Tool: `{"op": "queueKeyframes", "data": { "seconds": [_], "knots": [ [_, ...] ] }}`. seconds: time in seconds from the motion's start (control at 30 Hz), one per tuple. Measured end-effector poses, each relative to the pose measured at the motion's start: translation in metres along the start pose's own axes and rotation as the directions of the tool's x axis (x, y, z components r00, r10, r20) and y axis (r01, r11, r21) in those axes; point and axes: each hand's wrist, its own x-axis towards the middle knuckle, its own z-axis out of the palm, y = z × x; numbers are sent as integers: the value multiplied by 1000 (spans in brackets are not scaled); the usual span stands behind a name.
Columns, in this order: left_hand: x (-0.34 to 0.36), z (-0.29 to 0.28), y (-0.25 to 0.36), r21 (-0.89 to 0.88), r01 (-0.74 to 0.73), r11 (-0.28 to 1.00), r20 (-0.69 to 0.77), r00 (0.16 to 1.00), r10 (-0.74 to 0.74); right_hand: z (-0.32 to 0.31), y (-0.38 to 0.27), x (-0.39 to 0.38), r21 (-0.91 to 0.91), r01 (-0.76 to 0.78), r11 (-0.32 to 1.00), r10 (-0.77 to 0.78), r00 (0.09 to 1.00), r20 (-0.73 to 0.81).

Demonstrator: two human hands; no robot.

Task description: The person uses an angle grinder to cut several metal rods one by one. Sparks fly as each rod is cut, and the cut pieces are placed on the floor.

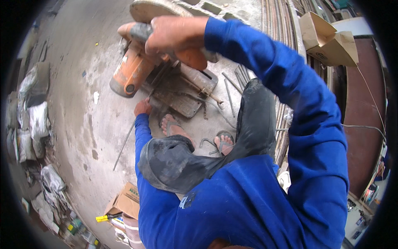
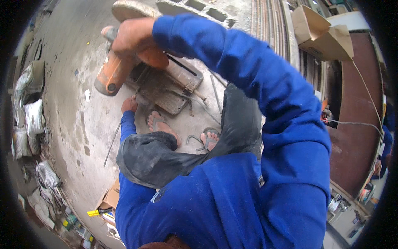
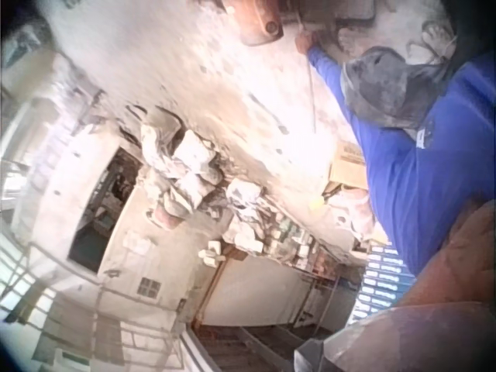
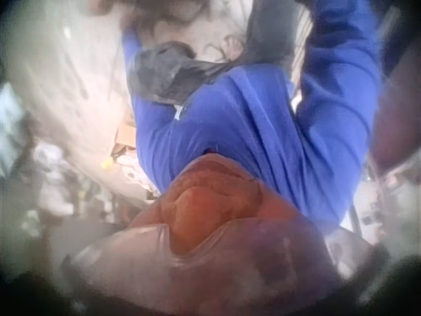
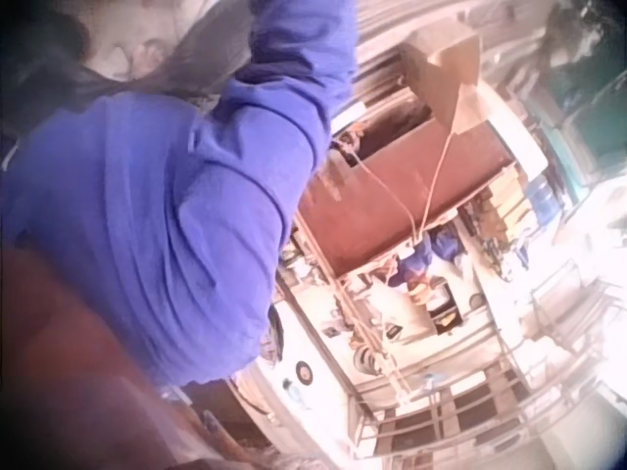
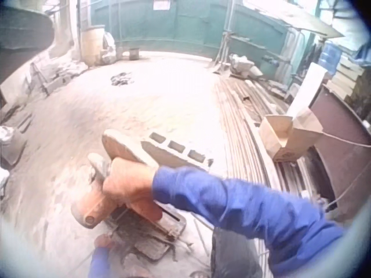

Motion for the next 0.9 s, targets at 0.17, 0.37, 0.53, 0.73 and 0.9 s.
{"op": "queueKeyframes", "data": {
  "seconds": [0.17,0.37,0.53,0.73,0.9],
  "knots": [
    [0,4,-3,3,-39,999,-49,998,39,15,3,-30,327,-186,926,222,972,-77],
    [1,5,-2,88,-24,996,0,1000,24,30,17,-43,424,-219,879,246,969,-11],
    [-2,4,-2,106,-18,994,-20,1000,20,38,22,-51,437,-178,882,216,976,-37],
    [-2,-1,2,90,37,995,59,997,-43,58,37,-60,442,-116,889,176,980,-97],
    [-5,1,4,63,67,996,33,997,-69,69,46,-68,436,-118,892,180,978,-105]
  ]
}}
